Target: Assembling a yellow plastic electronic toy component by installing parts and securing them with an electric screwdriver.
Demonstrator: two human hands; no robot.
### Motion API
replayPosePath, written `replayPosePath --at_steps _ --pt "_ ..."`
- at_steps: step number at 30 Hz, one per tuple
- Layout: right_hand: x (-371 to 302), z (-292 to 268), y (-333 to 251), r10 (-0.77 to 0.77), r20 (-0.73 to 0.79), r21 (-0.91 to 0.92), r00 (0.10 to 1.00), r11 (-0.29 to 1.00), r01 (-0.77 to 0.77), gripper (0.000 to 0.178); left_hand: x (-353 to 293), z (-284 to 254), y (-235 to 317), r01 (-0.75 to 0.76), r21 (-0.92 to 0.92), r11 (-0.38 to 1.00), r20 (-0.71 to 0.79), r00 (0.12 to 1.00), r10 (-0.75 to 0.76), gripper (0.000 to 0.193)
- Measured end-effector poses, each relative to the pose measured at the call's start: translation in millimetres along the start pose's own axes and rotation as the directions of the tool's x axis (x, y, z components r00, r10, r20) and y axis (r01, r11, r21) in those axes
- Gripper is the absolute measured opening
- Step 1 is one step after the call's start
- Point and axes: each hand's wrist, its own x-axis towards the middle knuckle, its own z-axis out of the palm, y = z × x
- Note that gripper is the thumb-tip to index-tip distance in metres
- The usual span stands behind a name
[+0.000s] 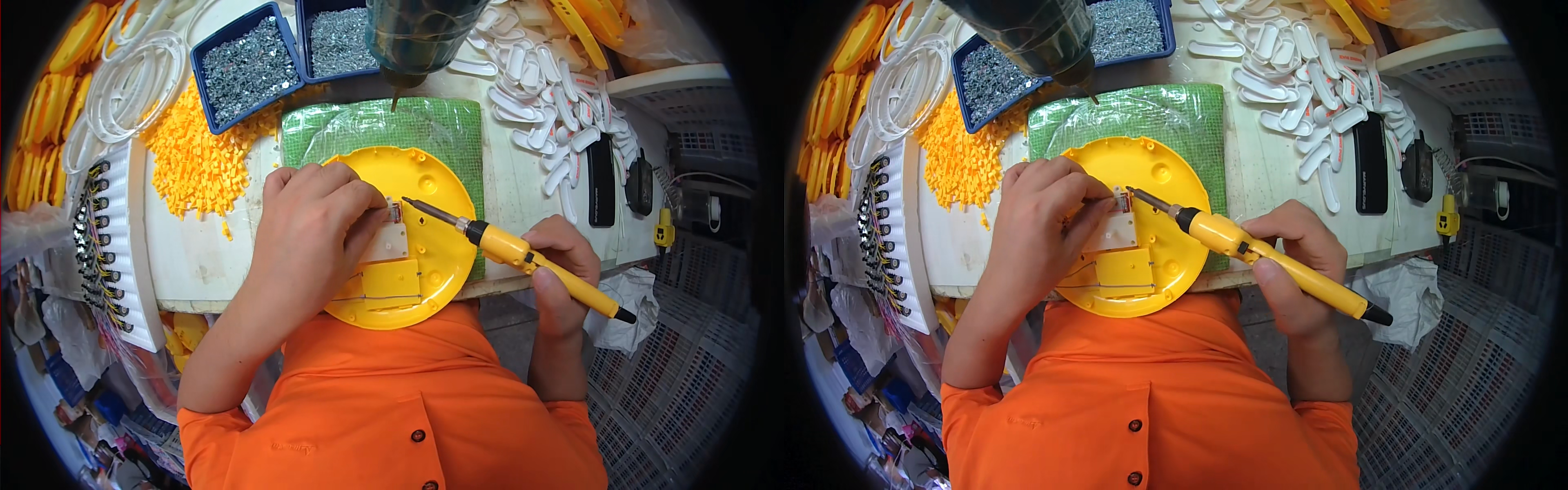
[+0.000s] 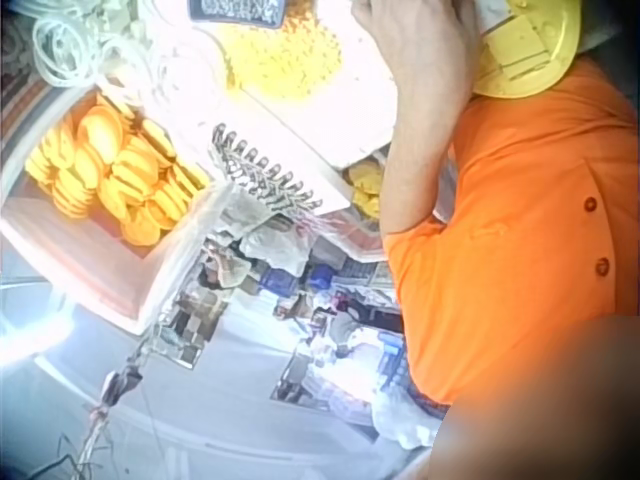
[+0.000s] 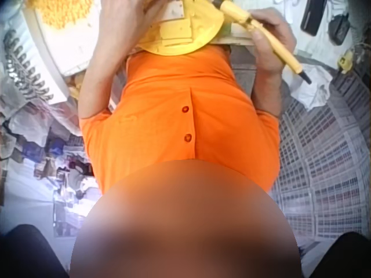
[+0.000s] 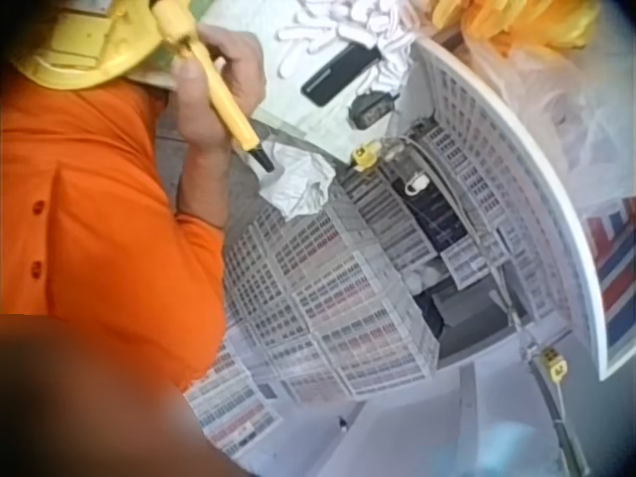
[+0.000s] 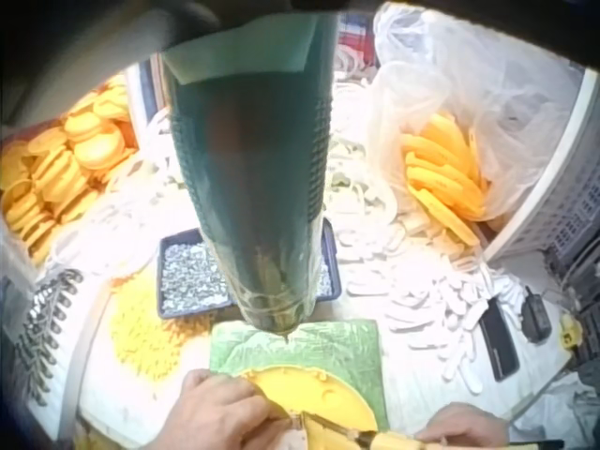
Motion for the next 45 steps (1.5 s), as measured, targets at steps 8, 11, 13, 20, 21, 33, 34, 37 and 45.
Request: replayPosePath --at_steps 8,11,13,20,21,33,34,37,45 --pt "-3 -11 -1 0.003 -0.04 -0.001 0.999 1.0 -0.004 0.03 4 0 2 0.001 0.012 1.0 0.006 1.0 -0.001 0.008" --pt "-10 -25 -9 -0.038 -0.152 -0.025 0.988 0.999 0.034 0.031 8 0 3 -0.019 0.005 1.0 0.016 1.0 0.019 0.007" --pt "-11 -45 -5 -0.084 -0.273 -0.052 0.958 0.996 0.073 0.038 6 2 1 -0.01 0.012 1.0 0.006 1.0 0.01 0.007" --pt "-65 -202 14 -0.341 -0.835 -0.233 0.431 0.93 0.284 0.034 5 4 6 -0.009 0.051 0.999 -0.019 1.0 0.01 0.01" --pt "-73 -220 12 -0.353 -0.877 -0.276 0.326 0.925 0.261 0.033 6 4 7 -0.001 0.06 0.998 -0.026 1.0 0.003 0.01" --pt "-36 -283 23 -0.066 -0.943 -0.057 0.326 0.998 0.037 0.025 5 7 10 0.02 0.062 0.998 -0.009 1.0 -0.02 0.009" --pt "-34 -280 24 -0.043 -0.943 -0.032 0.329 0.999 0.039 0.024 5 6 10 0.05 0.054 0.997 0.005 0.999 -0.051 0.009" --pt "-31 -259 27 0.067 -0.94 0.089 0.333 0.995 0.051 0.026 2 4 9 0.069 0.047 0.996 0.01 0.998 -0.07 0.01" --pt "-11 -55 32 -0.144 -0.598 -0.304 0.788 0.951 -0.057 0.014 1 -31 -18 0.042 -0.118 0.992 -0.105 0.993 -0.054 0.015"
